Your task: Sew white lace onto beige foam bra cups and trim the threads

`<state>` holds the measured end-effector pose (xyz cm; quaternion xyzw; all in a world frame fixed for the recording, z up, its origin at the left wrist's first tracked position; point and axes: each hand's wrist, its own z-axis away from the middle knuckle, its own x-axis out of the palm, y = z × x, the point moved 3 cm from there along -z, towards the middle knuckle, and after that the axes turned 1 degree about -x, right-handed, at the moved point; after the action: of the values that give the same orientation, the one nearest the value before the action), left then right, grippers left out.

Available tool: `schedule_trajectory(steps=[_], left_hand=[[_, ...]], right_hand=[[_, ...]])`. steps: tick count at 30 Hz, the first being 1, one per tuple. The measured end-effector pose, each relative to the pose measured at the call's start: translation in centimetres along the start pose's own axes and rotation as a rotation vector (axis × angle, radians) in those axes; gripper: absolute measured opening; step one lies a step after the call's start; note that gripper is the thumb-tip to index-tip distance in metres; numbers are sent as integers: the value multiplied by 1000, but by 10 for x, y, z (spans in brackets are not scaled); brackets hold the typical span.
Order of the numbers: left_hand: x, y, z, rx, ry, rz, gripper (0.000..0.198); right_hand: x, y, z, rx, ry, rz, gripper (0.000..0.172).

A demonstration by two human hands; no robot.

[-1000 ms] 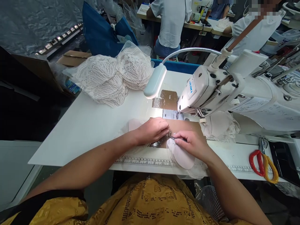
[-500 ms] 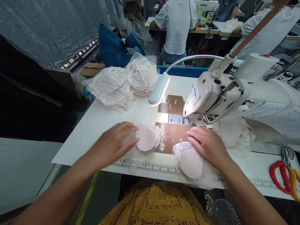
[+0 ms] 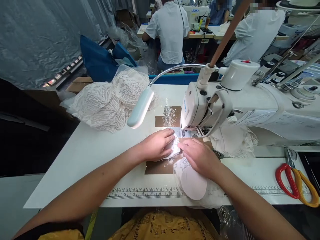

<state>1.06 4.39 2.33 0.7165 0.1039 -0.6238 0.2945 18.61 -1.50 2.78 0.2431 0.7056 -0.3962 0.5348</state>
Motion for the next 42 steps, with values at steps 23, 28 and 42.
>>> schedule_trajectory(steps=[23,28,42], left_hand=[[-2,7,-27,32,-43,-156,33],[-1,-2,-32,20,-28,-154,32],[8,-3,-18,219,88,-81,28]], right_hand=[[10,8,-8,241,29,300,50],[10,7,-12,263,77,336,51],[17,13,3,131,91,241,52]])
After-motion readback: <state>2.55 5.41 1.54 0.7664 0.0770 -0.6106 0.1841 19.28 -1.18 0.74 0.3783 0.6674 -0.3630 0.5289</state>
